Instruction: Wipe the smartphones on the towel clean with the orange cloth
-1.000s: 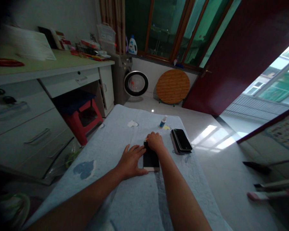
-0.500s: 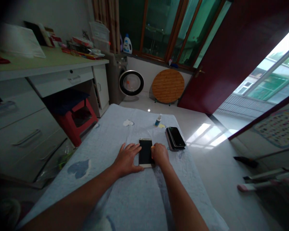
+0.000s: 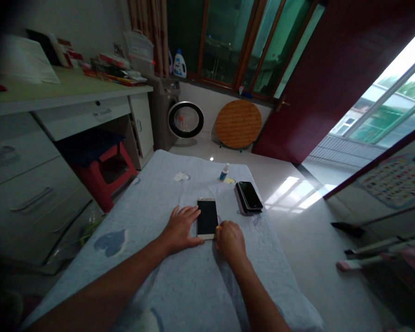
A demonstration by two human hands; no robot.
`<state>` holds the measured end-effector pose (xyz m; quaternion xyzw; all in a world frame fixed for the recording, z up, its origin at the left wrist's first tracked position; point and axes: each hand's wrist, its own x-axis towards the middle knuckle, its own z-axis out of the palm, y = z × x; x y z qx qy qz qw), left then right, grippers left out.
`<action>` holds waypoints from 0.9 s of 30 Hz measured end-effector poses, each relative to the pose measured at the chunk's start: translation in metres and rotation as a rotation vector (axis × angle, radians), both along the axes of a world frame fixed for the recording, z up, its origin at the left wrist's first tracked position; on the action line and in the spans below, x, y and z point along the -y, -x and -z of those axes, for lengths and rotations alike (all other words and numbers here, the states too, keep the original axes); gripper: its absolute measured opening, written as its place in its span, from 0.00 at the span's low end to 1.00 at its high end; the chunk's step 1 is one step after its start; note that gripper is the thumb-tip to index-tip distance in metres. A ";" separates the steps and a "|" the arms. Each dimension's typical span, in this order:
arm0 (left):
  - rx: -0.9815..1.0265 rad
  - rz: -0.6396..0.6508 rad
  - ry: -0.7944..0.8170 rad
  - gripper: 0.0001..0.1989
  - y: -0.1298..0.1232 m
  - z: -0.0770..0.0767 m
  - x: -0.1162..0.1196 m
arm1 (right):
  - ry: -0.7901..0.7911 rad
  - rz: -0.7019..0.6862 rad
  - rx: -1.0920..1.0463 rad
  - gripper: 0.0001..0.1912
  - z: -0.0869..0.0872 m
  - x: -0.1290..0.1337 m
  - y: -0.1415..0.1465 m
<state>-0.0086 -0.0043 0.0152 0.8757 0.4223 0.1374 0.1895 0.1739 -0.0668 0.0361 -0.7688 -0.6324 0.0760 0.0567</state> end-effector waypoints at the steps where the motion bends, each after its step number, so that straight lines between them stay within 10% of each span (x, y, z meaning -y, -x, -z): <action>1: 0.002 0.005 -0.002 0.45 0.000 0.000 0.000 | -0.007 -0.002 0.002 0.13 0.001 -0.007 -0.001; 13: 0.002 0.022 0.019 0.46 0.002 -0.001 -0.003 | 0.023 -0.079 0.111 0.16 0.006 -0.108 -0.010; 27: 0.091 -0.023 0.039 0.50 0.002 -0.001 -0.003 | 0.101 -0.509 0.091 0.15 -0.006 -0.150 0.004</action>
